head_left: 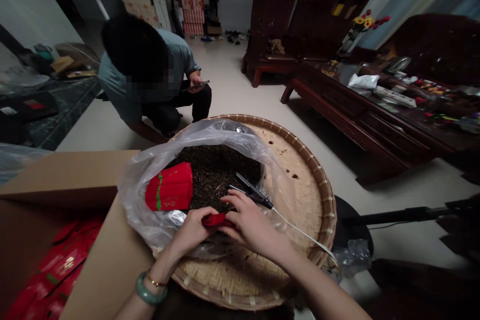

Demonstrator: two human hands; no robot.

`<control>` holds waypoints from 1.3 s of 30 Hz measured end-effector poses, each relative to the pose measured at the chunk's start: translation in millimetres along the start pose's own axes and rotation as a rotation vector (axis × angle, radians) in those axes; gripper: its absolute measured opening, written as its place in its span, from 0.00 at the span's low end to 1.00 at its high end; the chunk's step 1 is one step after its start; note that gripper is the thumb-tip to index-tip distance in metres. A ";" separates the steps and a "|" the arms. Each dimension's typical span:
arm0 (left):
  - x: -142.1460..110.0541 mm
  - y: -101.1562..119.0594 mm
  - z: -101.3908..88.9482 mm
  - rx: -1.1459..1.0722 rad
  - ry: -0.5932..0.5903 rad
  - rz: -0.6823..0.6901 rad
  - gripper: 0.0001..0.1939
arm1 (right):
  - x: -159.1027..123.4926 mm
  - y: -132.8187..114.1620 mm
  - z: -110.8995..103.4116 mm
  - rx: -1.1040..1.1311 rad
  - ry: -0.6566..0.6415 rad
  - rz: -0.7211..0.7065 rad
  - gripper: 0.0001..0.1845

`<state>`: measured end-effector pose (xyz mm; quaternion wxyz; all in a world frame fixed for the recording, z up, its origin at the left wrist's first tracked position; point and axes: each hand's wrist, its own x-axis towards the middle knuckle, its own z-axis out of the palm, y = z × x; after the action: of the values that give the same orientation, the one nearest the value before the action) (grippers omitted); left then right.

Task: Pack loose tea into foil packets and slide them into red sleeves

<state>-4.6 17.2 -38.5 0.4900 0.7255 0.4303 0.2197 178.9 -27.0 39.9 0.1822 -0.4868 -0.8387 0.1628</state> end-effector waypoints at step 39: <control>0.0 -17.0 4.1 0.012 0.014 0.028 0.08 | -7.9 8.8 -18.0 0.003 -0.073 0.135 0.12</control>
<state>-8.5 17.7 -55.5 0.4796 0.7327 0.4250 0.2293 197.5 -28.0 50.6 0.1410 -0.5357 -0.8097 0.1937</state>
